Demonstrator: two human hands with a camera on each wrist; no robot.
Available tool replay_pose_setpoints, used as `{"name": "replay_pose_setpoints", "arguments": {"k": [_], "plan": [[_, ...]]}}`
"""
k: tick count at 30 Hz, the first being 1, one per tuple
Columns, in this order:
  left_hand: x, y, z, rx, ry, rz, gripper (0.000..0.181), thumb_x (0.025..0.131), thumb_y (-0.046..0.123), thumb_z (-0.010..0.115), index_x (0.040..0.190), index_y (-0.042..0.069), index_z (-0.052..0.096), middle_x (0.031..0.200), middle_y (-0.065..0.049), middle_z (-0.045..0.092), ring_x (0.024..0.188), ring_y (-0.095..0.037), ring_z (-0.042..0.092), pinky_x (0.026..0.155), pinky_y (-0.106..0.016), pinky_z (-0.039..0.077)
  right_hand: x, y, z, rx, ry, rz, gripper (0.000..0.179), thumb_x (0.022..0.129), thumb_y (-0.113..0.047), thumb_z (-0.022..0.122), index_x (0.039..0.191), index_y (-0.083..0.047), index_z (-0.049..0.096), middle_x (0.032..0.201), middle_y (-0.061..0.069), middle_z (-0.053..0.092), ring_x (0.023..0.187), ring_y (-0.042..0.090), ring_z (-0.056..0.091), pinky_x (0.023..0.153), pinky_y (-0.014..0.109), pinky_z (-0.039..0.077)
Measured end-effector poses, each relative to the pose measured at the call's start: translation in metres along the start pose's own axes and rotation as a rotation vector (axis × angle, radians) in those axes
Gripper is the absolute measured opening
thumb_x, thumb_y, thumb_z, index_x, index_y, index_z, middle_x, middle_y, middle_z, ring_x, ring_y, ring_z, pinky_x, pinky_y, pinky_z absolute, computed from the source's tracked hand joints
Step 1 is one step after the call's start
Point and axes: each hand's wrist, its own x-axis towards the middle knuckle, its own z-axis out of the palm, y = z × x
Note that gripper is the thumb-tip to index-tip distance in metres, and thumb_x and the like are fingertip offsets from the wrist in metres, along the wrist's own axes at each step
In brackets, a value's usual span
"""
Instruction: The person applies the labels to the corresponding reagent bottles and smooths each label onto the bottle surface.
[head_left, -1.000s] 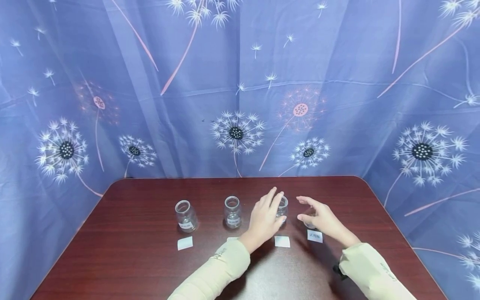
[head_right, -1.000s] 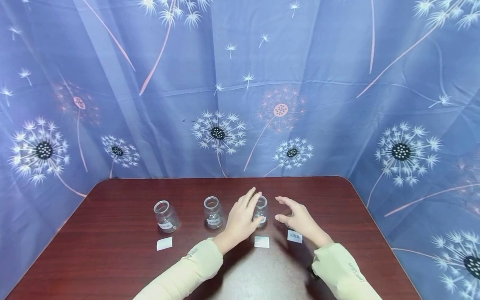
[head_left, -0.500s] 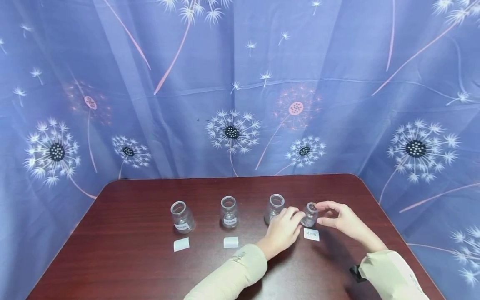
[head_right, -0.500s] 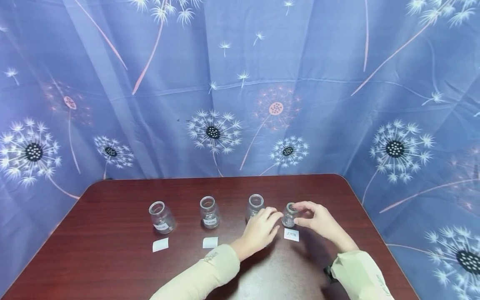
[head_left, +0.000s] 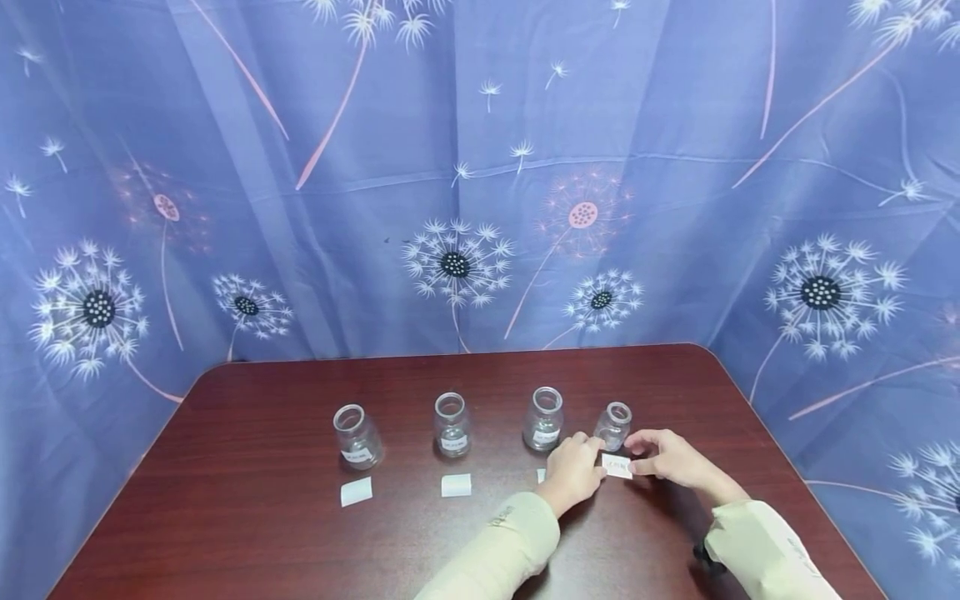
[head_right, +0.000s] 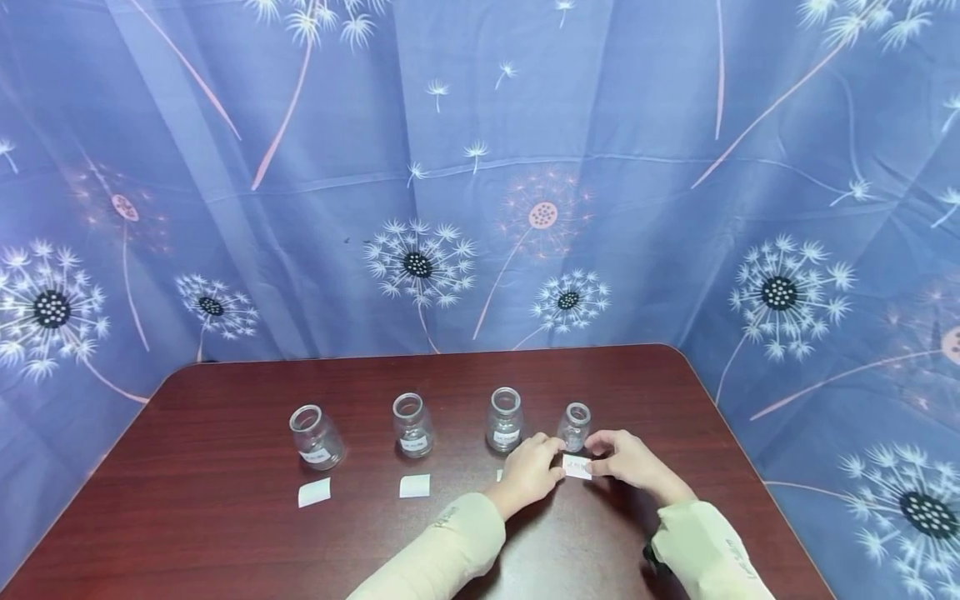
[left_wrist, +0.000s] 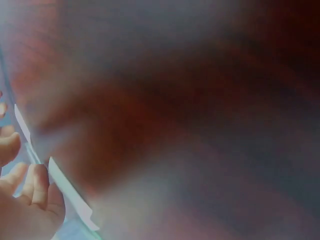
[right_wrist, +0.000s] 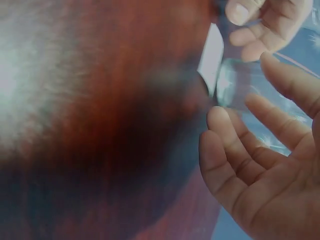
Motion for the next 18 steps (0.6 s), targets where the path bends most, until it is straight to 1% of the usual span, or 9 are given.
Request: {"name": "replay_pose_setpoints", "arguments": {"k": [3,7,13,18], "plan": [[0.001,0.002,0.003,0.022,0.007,-0.012,0.033,0.073,0.038,0.065,0.105,0.029,0.061,0.094,0.008,0.06,0.083,-0.009,0.056,0.065,-0.021,0.043,0.0,0.001,0.005,-0.018,0.01,0.012,0.034,0.068,-0.007,0.067,0.096,0.008,0.056,0.079,0.014,0.057,0.048,0.004,0.044,0.044,0.022,0.038],[0.0,0.003,0.004,0.058,0.029,-0.019,0.03,0.073,0.04,0.065,0.101,0.03,0.062,0.092,0.008,0.059,0.08,-0.009,0.055,0.064,-0.021,0.041,0.001,0.003,0.011,-0.072,0.055,0.018,0.033,0.066,-0.008,0.068,0.094,0.006,0.058,0.075,0.011,0.056,0.049,0.004,0.045,0.046,0.023,0.04],[-0.002,0.006,0.007,0.125,0.034,-0.015,0.026,0.074,0.043,0.063,0.098,0.033,0.062,0.094,0.011,0.056,0.081,-0.007,0.053,0.064,-0.021,0.039,0.002,0.008,0.016,-0.206,0.116,0.036,0.03,0.063,-0.009,0.071,0.09,-0.001,0.061,0.068,0.003,0.051,0.056,0.006,0.043,0.051,0.022,0.038],[-0.002,0.006,0.007,0.121,0.035,-0.018,0.023,0.075,0.042,0.062,0.096,0.034,0.062,0.093,0.011,0.055,0.081,-0.007,0.051,0.063,-0.021,0.036,0.005,0.011,0.018,-0.34,0.144,-0.014,0.028,0.06,-0.009,0.073,0.086,-0.006,0.062,0.063,-0.001,0.048,0.058,0.005,0.04,0.053,0.021,0.033]]}}
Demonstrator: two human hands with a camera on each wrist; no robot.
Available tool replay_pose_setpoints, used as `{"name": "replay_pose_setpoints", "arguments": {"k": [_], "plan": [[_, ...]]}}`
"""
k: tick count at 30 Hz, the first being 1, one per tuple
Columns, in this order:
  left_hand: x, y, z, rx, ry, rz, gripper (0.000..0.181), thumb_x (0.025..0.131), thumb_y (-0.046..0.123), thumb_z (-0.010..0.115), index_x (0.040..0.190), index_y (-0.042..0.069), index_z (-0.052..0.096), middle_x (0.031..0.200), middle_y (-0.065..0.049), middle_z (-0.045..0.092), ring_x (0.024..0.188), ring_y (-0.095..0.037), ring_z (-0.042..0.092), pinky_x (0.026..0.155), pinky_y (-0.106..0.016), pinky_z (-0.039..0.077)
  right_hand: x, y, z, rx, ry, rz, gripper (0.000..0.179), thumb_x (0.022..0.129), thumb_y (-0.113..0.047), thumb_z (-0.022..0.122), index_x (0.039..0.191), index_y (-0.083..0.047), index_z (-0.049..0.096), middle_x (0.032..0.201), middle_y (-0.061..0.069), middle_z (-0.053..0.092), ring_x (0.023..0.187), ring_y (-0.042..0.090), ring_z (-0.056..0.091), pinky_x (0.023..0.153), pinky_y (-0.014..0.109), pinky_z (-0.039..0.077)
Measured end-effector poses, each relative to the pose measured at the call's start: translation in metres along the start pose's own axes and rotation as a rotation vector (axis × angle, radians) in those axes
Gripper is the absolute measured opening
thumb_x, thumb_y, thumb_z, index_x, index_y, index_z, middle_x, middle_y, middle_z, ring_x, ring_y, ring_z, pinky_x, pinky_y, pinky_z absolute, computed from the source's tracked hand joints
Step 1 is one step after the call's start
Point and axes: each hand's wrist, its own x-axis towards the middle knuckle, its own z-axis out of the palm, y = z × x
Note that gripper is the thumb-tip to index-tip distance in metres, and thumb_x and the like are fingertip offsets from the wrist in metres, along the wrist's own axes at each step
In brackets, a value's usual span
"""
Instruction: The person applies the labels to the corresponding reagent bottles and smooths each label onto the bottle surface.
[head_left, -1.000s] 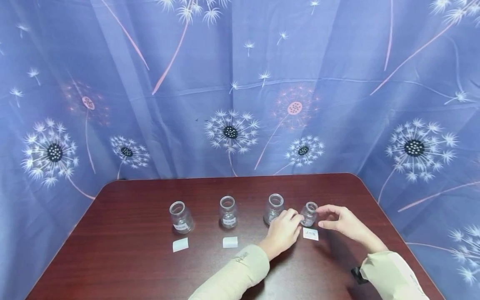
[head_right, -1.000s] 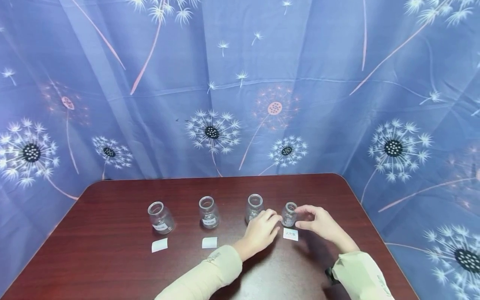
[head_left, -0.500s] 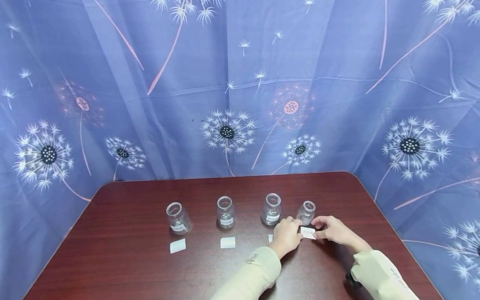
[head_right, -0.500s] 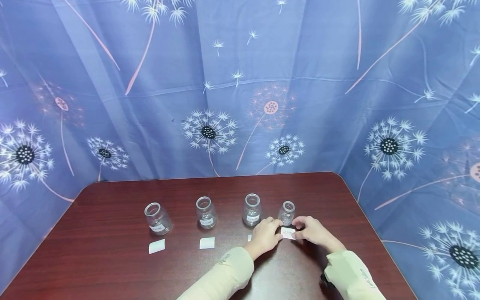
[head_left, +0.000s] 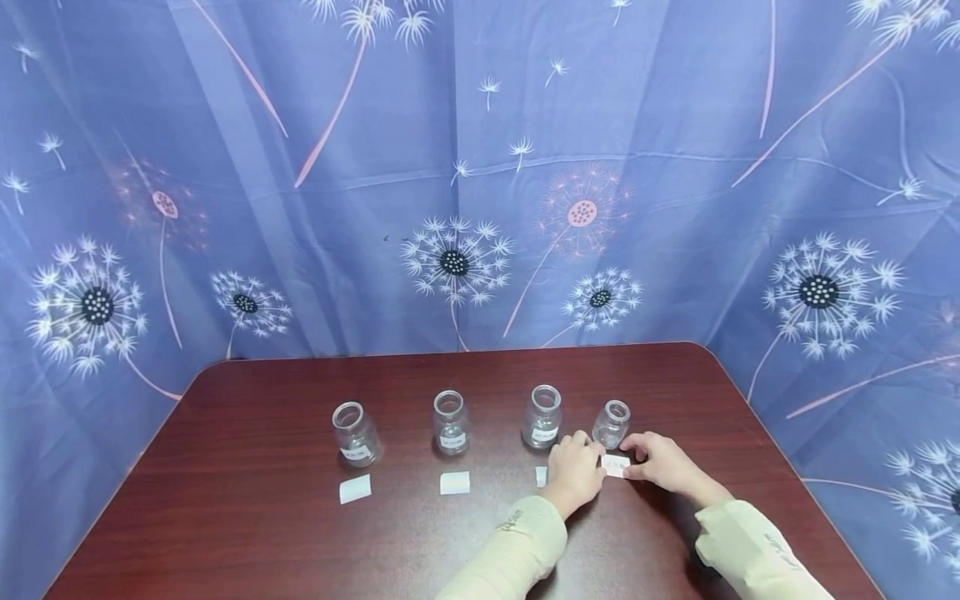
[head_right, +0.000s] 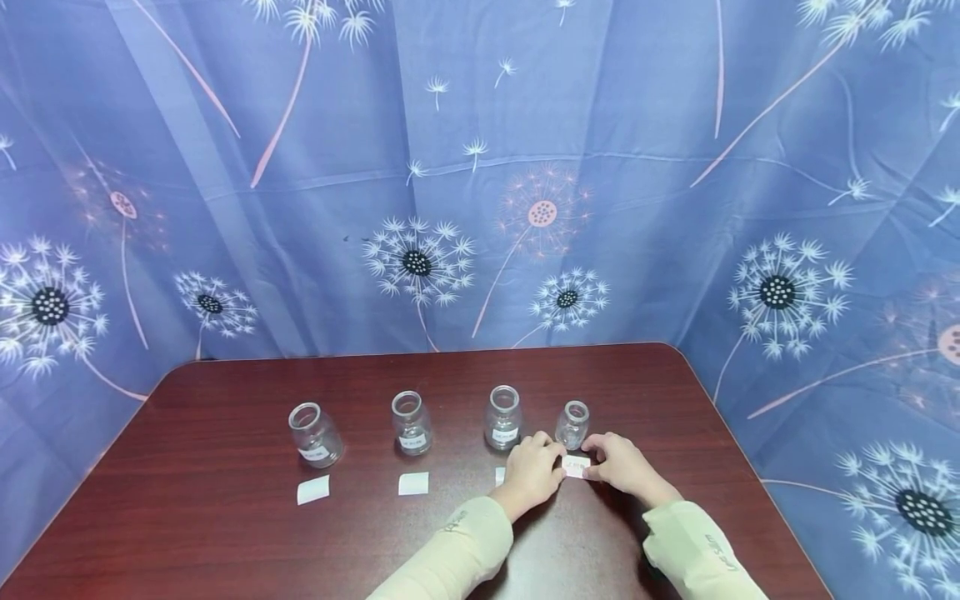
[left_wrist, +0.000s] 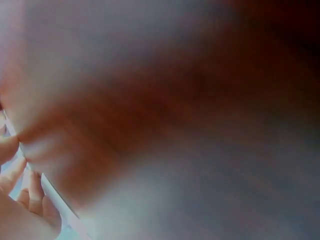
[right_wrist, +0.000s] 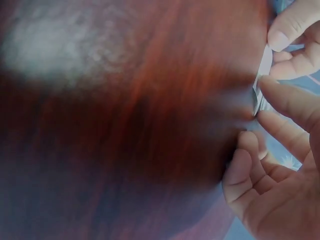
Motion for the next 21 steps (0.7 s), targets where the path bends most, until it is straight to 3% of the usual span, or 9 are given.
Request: {"name": "replay_pose_setpoints", "arguments": {"k": [7,21], "plan": [[0.0008,0.0009,0.0015,-0.03,0.004,-0.004,0.022,0.072,0.043,0.064,0.092,0.033,0.062,0.091,0.011,0.054,0.079,-0.008,0.051,0.062,-0.021,0.034,-0.0012,-0.0012,-0.0004,-0.049,0.008,-0.056,0.024,0.06,-0.006,0.072,0.08,-0.011,0.059,0.064,-0.002,0.045,0.059,0.006,0.039,0.053,0.021,0.031],[0.0031,0.0017,0.004,-0.087,-0.013,-0.047,0.021,0.064,0.046,0.069,0.077,0.031,0.06,0.088,0.01,0.053,0.077,-0.008,0.049,0.059,-0.022,0.032,-0.0053,-0.005,0.0018,-0.061,-0.002,-0.038,0.024,0.062,-0.003,0.071,0.079,-0.013,0.058,0.068,-0.002,0.044,0.062,0.008,0.039,0.055,0.022,0.031]]}}
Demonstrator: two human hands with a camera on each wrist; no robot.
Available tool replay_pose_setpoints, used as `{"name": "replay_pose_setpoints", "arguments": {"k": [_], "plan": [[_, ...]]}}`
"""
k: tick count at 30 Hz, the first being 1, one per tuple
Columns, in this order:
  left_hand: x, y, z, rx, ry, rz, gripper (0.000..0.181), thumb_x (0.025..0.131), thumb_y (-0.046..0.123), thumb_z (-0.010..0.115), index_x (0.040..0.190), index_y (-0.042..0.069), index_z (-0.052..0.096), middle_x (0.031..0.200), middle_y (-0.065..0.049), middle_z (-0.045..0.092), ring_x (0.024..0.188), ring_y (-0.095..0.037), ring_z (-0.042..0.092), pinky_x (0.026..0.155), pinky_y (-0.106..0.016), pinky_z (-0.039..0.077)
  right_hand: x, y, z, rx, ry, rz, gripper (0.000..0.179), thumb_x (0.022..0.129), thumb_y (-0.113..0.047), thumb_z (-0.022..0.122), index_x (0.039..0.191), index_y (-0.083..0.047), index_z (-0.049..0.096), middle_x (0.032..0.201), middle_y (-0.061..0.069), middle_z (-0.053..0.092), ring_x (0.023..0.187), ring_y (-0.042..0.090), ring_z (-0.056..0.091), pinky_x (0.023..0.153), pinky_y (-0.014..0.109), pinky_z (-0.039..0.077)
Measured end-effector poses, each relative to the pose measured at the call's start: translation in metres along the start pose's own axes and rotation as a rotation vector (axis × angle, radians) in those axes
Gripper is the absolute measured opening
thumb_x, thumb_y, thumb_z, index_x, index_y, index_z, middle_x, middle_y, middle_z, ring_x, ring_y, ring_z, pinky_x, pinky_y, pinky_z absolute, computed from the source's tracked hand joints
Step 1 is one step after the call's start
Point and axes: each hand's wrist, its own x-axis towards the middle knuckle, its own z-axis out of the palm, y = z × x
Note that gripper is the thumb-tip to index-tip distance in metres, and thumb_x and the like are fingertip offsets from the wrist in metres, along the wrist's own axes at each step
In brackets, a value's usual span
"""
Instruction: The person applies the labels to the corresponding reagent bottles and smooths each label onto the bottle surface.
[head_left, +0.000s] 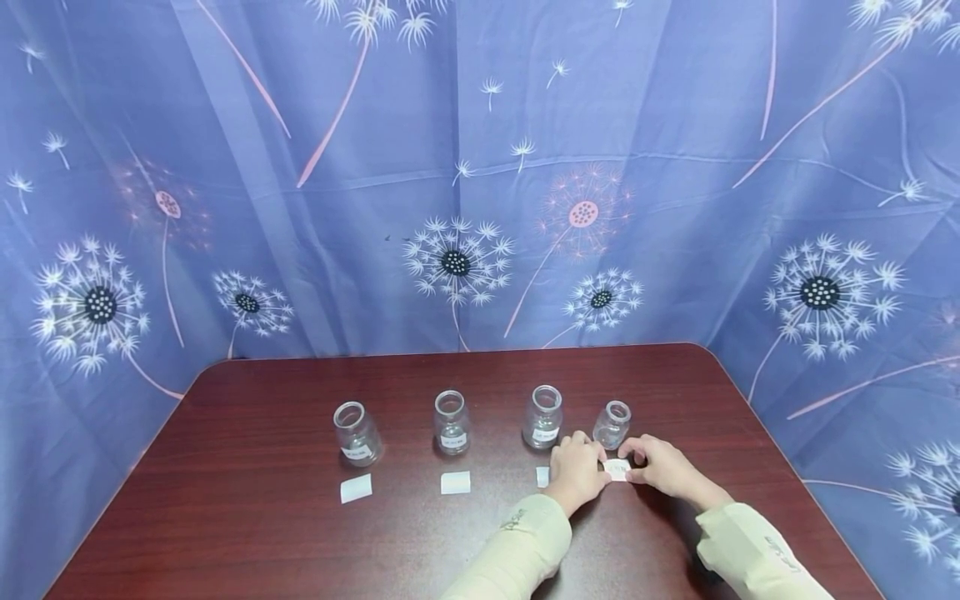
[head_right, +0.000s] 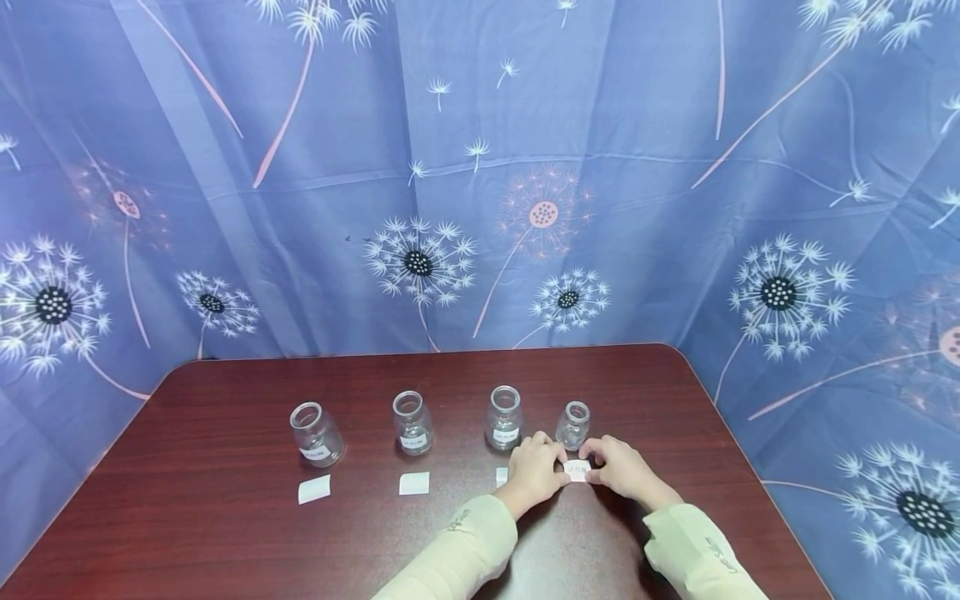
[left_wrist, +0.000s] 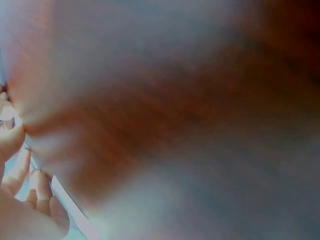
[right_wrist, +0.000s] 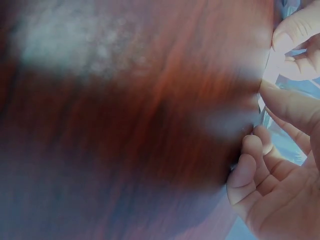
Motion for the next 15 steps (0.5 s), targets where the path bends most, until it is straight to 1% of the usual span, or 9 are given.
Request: {"name": "replay_pose_setpoints", "arguments": {"k": [3,9,11,15], "plan": [[-0.0002,0.0008,-0.0004,0.01,-0.008,-0.003,0.02,0.065,0.046,0.069,0.077,0.032,0.061,0.086,0.01,0.054,0.077,-0.008,0.05,0.059,-0.022,0.032,-0.0001,-0.0004,0.0003,0.002,0.0,0.002,0.024,0.062,-0.003,0.07,0.078,-0.015,0.057,0.068,-0.002,0.044,0.062,0.008,0.039,0.055,0.022,0.03],[-0.0013,0.0045,-0.0044,0.027,-0.024,-0.002,0.016,0.067,0.042,0.068,0.077,0.031,0.062,0.075,0.012,0.061,0.071,-0.009,0.055,0.058,-0.023,0.033,-0.0005,-0.0016,0.0003,-0.009,0.013,-0.01,0.023,0.061,-0.003,0.07,0.074,-0.016,0.056,0.068,-0.003,0.043,0.062,0.007,0.039,0.055,0.022,0.03],[-0.0018,0.0058,-0.006,0.025,-0.023,-0.003,0.014,0.067,0.04,0.069,0.076,0.031,0.063,0.072,0.014,0.063,0.069,-0.008,0.057,0.058,-0.022,0.033,-0.0008,-0.0018,0.0006,-0.013,0.015,-0.012,0.024,0.061,-0.004,0.071,0.074,-0.017,0.055,0.068,-0.003,0.043,0.062,0.007,0.038,0.055,0.022,0.029],[-0.0031,0.0078,-0.0087,0.001,0.005,-0.006,0.013,0.065,0.035,0.071,0.075,0.03,0.064,0.068,0.015,0.064,0.065,-0.007,0.058,0.056,-0.022,0.033,-0.001,-0.0017,0.0013,-0.015,0.017,-0.009,0.024,0.061,-0.003,0.07,0.074,-0.017,0.055,0.068,-0.003,0.043,0.062,0.006,0.039,0.055,0.022,0.03]]}}
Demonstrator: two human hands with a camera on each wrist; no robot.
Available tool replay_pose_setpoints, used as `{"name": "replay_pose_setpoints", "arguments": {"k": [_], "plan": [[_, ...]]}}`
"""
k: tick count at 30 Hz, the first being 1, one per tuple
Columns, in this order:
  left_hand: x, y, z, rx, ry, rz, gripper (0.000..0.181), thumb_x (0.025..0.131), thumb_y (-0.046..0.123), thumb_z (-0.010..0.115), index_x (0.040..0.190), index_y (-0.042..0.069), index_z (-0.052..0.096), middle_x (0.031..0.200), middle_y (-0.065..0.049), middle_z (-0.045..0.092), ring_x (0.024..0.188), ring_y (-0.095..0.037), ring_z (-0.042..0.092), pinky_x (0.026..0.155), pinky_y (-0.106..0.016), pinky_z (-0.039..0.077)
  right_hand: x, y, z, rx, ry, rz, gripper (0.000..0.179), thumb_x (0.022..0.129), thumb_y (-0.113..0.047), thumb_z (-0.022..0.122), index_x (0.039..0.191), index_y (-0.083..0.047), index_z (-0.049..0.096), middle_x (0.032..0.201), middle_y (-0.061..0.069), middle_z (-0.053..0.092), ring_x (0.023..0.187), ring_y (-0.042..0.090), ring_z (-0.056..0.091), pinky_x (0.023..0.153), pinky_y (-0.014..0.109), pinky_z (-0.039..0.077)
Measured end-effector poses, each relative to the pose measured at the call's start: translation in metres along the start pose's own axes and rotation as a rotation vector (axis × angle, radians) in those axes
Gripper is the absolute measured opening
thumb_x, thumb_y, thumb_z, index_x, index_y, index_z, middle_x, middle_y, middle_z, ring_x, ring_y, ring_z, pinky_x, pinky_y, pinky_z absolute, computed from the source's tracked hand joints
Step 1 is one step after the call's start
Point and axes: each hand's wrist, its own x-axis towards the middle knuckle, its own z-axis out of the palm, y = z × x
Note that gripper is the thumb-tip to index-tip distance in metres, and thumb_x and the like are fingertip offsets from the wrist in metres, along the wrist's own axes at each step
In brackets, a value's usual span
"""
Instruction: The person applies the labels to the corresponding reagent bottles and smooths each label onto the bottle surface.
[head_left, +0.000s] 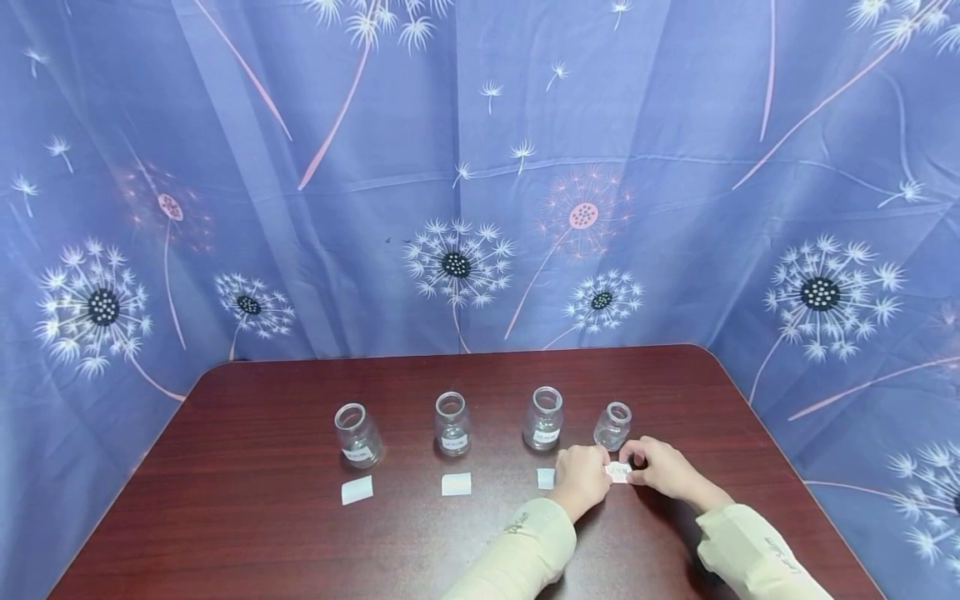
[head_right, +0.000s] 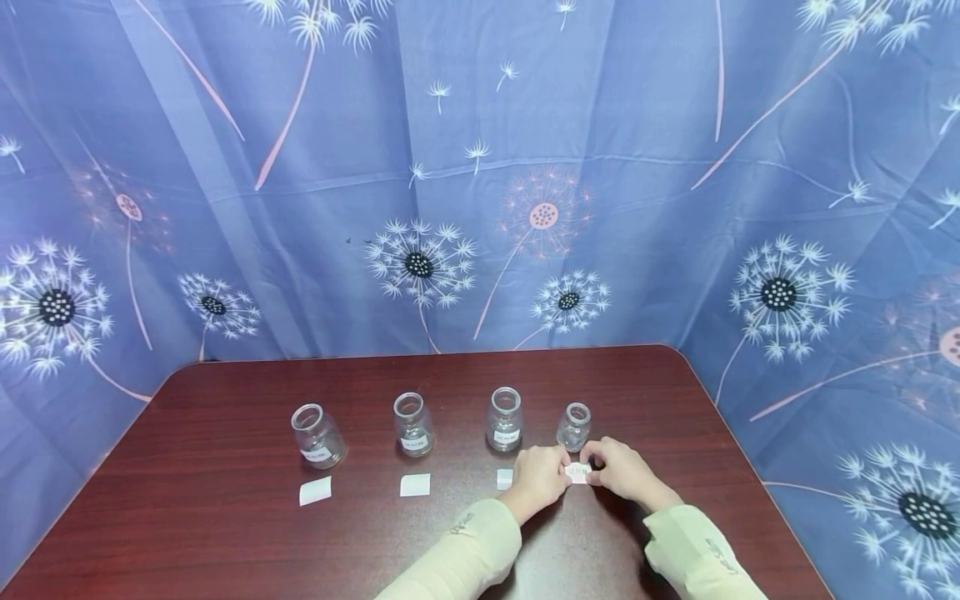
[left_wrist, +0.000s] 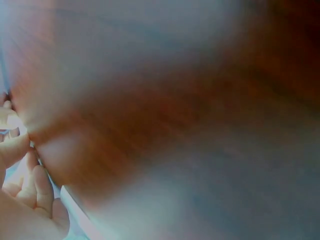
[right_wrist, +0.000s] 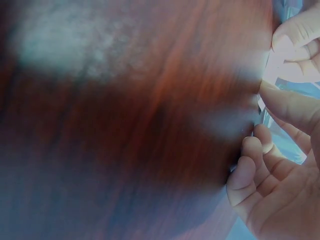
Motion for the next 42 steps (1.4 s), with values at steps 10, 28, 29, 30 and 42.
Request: {"name": "replay_pose_setpoints", "arguments": {"k": [10,28,29,30,42], "plan": [[-0.003,0.002,-0.002,0.016,0.04,-0.007,0.016,0.064,0.032,0.07,0.079,0.029,0.065,0.07,0.014,0.065,0.064,-0.008,0.059,0.055,-0.022,0.033,0.0,0.003,0.002,0.008,0.001,-0.023,0.024,0.063,-0.004,0.07,0.079,-0.016,0.058,0.068,-0.003,0.044,0.061,0.005,0.039,0.054,0.021,0.031],[-0.004,-0.002,0.001,-0.084,0.065,0.016,0.023,0.065,0.024,0.066,0.086,0.029,0.058,0.063,0.018,0.061,0.064,-0.006,0.058,0.055,-0.02,0.032,-0.001,-0.004,-0.008,0.214,-0.033,-0.047,0.021,0.069,0.009,0.057,0.075,-0.01,0.051,0.059,-0.006,0.05,0.051,-0.002,0.038,0.046,0.019,0.033],[-0.004,-0.003,0.002,-0.105,0.066,0.02,0.024,0.065,0.024,0.066,0.087,0.028,0.058,0.063,0.019,0.061,0.064,-0.005,0.058,0.055,-0.019,0.033,-0.001,-0.005,-0.009,0.225,-0.04,-0.037,0.021,0.07,0.009,0.056,0.075,-0.01,0.05,0.06,-0.005,0.05,0.051,-0.001,0.038,0.046,0.018,0.034],[-0.004,-0.005,0.002,-0.13,0.07,0.023,0.024,0.065,0.024,0.066,0.088,0.027,0.058,0.063,0.019,0.061,0.064,-0.004,0.057,0.055,-0.018,0.034,-0.001,-0.005,-0.009,0.236,-0.045,-0.034,0.02,0.071,0.009,0.056,0.075,-0.009,0.05,0.06,-0.005,0.05,0.05,-0.001,0.039,0.045,0.019,0.034],[-0.003,-0.014,0.003,-0.507,0.193,-0.031,0.019,0.071,0.021,0.068,0.087,0.018,0.06,0.071,0.012,0.064,0.061,0.004,0.055,0.057,-0.01,0.038,-0.001,-0.007,-0.014,0.39,0.006,0.044,0.012,0.075,0.008,0.055,0.08,-0.001,0.049,0.068,0.01,0.059,0.053,0.006,0.05,0.046,0.023,0.043]]}}
